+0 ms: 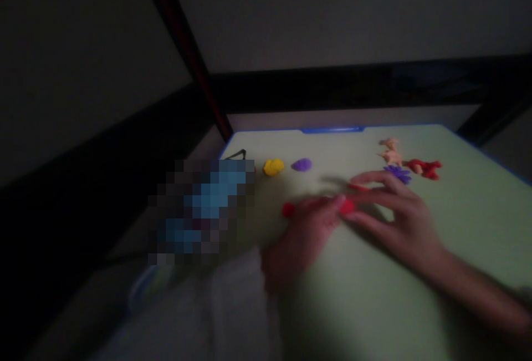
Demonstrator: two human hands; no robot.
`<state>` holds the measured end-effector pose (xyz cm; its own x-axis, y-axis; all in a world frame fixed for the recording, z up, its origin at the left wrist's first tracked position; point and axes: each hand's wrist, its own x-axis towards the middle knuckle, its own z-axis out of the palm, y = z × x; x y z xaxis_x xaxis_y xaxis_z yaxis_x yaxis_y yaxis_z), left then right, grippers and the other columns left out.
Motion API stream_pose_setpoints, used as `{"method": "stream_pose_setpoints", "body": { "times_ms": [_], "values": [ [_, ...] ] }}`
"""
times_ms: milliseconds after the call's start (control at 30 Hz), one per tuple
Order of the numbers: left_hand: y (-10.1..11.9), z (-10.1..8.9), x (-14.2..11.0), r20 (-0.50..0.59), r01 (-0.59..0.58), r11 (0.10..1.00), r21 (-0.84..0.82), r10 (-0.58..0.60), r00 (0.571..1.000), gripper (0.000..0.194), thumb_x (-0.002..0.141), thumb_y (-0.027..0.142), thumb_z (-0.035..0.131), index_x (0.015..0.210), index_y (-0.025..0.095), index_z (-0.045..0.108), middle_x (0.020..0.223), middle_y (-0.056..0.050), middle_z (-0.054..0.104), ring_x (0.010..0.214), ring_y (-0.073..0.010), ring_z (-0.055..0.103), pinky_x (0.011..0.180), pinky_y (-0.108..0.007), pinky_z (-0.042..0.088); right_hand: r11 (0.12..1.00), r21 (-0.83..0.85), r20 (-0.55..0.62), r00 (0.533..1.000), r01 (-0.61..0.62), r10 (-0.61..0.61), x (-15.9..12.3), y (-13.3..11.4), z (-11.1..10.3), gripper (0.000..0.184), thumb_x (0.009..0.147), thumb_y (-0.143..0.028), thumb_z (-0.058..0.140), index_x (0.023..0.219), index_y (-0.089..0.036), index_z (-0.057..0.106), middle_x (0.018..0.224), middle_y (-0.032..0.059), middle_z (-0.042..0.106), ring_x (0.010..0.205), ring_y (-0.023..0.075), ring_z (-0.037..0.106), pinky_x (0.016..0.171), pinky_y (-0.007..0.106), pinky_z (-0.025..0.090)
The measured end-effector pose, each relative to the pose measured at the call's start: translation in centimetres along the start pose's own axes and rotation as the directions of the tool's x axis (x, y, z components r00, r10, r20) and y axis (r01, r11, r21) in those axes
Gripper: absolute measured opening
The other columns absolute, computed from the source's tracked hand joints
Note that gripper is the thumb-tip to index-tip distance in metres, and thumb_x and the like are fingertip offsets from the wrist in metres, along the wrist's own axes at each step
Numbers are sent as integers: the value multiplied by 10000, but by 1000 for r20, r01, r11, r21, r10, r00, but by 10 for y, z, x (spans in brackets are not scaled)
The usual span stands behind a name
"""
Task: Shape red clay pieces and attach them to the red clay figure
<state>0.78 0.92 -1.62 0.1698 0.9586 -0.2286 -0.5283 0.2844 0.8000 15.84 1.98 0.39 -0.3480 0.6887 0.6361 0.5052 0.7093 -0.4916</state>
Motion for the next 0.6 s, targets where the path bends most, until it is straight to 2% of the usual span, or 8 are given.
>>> {"method": "stream_pose_setpoints", "body": {
  "times_ms": [67,233,467,600],
  "values": [
    [-1,0,2,-4,-7,1000,-15,7,1000,199,676,327,657,604,175,551,602,23,504,569,-88,437,566,-235,341,1000,2,12,1000,2,-2,0,0,0,157,758,-239,653,912,-255,679,1035,59,579,954,202,560,786,365,490],
    [-2,-1,2,65,17,1000,-12,-16,998,138,678,292,659,672,168,600,630,10,540,577,-94,468,572,-246,348,1000,-10,18,1000,19,-19,1,-2,0,197,741,-277,669,936,-262,677,1029,60,588,951,215,567,788,389,492],
    [-1,-2,4,-28,16,999,-43,-17,999,184,689,336,649,639,178,571,598,26,497,594,-93,449,582,-241,340,1000,11,23,1000,2,-2,1,0,0,172,767,-252,642,935,-262,680,1028,56,583,925,199,576,776,366,498],
    [-1,-2,3,78,5,1000,-19,-4,997,148,700,288,650,671,154,596,633,16,535,594,-87,454,579,-240,328,1000,12,23,1000,15,-15,1,1,0,211,749,-242,661,960,-251,669,1032,58,582,938,202,571,780,364,494]
  ]
}}
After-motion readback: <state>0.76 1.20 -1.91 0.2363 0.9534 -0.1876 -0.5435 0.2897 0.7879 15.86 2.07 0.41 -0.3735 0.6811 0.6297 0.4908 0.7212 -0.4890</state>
